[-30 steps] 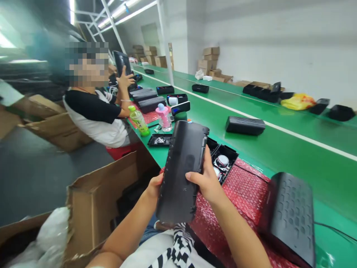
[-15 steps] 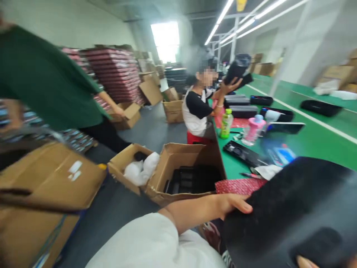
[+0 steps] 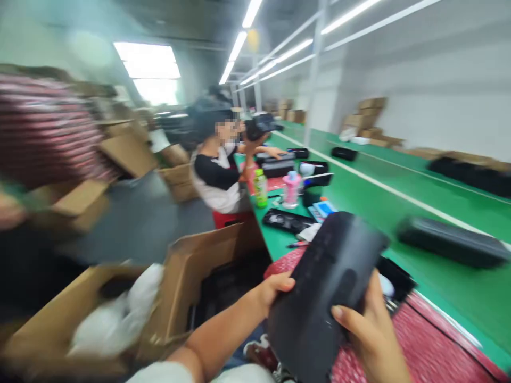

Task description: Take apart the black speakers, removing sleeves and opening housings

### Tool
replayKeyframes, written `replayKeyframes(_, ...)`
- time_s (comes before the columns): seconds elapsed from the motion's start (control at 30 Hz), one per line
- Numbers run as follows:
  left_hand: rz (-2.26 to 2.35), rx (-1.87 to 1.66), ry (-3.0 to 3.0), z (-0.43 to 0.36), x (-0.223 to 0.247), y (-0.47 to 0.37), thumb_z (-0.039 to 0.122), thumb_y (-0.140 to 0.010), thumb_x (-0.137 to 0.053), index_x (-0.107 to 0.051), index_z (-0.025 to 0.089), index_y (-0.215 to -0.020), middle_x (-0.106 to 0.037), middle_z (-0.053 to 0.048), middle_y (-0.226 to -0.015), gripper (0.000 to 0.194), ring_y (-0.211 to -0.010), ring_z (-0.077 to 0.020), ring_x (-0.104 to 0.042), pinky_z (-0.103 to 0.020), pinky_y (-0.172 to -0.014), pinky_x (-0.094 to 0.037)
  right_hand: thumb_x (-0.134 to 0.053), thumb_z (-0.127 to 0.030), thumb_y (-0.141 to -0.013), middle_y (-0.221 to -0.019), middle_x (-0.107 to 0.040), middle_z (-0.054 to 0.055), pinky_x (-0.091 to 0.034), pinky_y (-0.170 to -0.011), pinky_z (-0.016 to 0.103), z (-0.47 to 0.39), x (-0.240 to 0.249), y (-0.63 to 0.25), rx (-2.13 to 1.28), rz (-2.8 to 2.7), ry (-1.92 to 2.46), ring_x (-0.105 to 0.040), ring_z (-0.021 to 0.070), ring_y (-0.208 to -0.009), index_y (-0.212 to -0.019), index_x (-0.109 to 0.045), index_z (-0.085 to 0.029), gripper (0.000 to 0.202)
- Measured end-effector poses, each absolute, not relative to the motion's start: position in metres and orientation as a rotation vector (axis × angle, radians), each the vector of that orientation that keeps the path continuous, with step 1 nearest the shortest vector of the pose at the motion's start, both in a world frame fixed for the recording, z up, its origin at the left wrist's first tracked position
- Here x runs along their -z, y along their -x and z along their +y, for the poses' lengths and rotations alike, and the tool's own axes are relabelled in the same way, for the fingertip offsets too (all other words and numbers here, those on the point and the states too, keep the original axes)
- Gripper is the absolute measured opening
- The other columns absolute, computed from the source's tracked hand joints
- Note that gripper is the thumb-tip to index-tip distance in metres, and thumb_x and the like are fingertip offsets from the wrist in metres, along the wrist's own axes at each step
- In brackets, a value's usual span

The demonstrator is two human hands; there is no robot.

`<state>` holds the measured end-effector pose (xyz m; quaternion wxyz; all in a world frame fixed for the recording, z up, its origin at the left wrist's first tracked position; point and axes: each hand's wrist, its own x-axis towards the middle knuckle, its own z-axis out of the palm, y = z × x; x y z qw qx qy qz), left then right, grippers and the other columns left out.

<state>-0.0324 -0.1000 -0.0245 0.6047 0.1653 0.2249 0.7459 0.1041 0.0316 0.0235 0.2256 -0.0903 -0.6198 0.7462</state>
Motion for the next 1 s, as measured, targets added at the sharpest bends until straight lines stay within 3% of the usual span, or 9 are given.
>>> replayKeyframes(0.13,0.587,-1.534,-0.562,-0.061,-0.012,0.044,0.035,-0.064,-0.078,-0.064,0.011,-0.123,-0.077,-0.012,-0.093,0.065,-0.079,-0.0267,-0.075,-0.033,-0.076,-0.058,-0.078,-0.033,-0.064,-0.122,-0.063,0.006,-0.058,-0.082,0.039,0.047,-0.049,-0.108,-1.955,-1.449,0.334,-0.066,0.0280,-0.103,-0.145,-0.030,-0.033,0.095)
replayKeyframes(0.33,0.597,-1.258,-0.719,0.026,-0.035,0.029,0.041,-0.066,-0.078,-0.070,0.015,-0.112,-0.078,-0.009,-0.093,0.054,-0.097,-0.0335,-0.072,-0.044,-0.093,-0.055,-0.082,-0.029,-0.057,-0.130,-0.060,0.006,-0.056,-0.090,0.042,0.075,-0.080,-0.149,-1.675,-1.187,0.339,-0.063,0.0287,-0.111,-0.143,-0.030,-0.030,0.100)
replayKeyframes(0.7,0.448,-0.955,-0.684,0.073,-0.024,0.001,0.051,-0.075,-0.070,-0.068,0.017,-0.120,-0.077,-0.009,-0.096,0.057,-0.104,-0.0375,-0.069,-0.051,-0.100,-0.051,-0.073,-0.009,-0.058,-0.135,-0.056,0.005,-0.057,-0.080,0.034,0.086,-0.090,-0.184,-1.488,-1.086,0.409,-0.064,0.0243,-0.106,-0.148,-0.025,-0.032,0.104)
replayKeyframes(1.0,0.438,-0.973,-0.661,0.075,-0.037,0.012,0.048,-0.080,-0.064,-0.061,0.018,-0.129,-0.076,-0.011,-0.105,0.058,-0.092,-0.0334,-0.073,-0.048,-0.088,-0.059,-0.077,-0.008,-0.059,-0.135,-0.054,0.005,-0.056,-0.080,0.030,0.090,-0.089,-0.174,-1.486,-1.046,0.365,-0.063,0.0217,-0.105,-0.148,-0.028,-0.031,0.104)
